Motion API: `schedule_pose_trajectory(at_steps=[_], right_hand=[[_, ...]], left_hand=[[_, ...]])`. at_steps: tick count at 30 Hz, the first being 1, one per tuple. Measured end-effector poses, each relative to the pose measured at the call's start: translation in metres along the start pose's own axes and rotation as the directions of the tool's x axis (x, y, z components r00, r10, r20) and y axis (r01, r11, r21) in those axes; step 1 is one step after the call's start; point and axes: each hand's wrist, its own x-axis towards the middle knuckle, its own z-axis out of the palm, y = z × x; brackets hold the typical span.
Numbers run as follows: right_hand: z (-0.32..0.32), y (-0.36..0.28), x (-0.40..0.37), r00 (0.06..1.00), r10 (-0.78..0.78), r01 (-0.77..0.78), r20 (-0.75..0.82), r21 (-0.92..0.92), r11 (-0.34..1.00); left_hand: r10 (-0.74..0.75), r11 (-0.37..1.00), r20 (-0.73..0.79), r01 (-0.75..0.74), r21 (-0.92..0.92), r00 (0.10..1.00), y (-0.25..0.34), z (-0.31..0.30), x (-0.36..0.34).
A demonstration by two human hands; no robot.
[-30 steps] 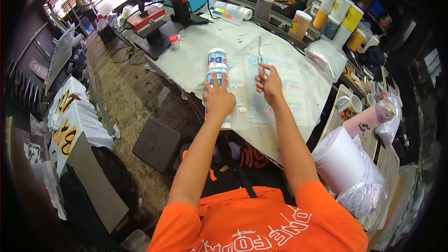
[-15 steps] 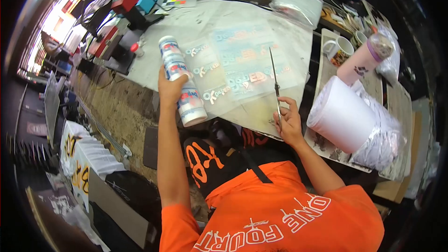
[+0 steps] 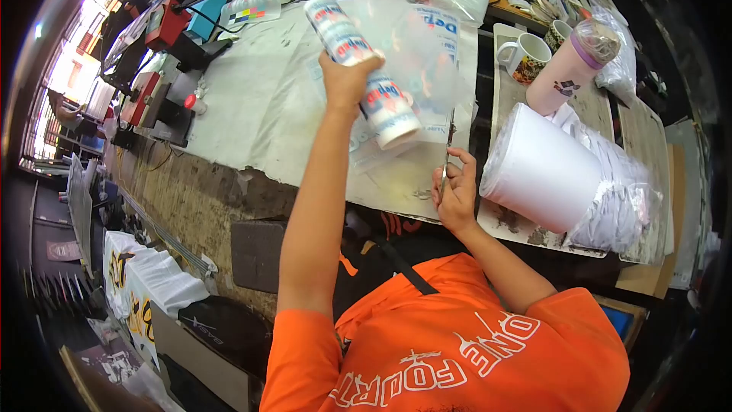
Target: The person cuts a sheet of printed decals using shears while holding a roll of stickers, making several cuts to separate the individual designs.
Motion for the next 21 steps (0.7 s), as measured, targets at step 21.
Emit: schedule_pose_trajectory(at_steps=[21], right_hand=[[0.000,0.005,0.005,0.997,-0.039,0.029,-0.060,-0.157,0.987]], left_hand=[[-0.155,0.987,-0.115,0.149,-0.064,0.981,-0.042,-0.092,-0.022]])
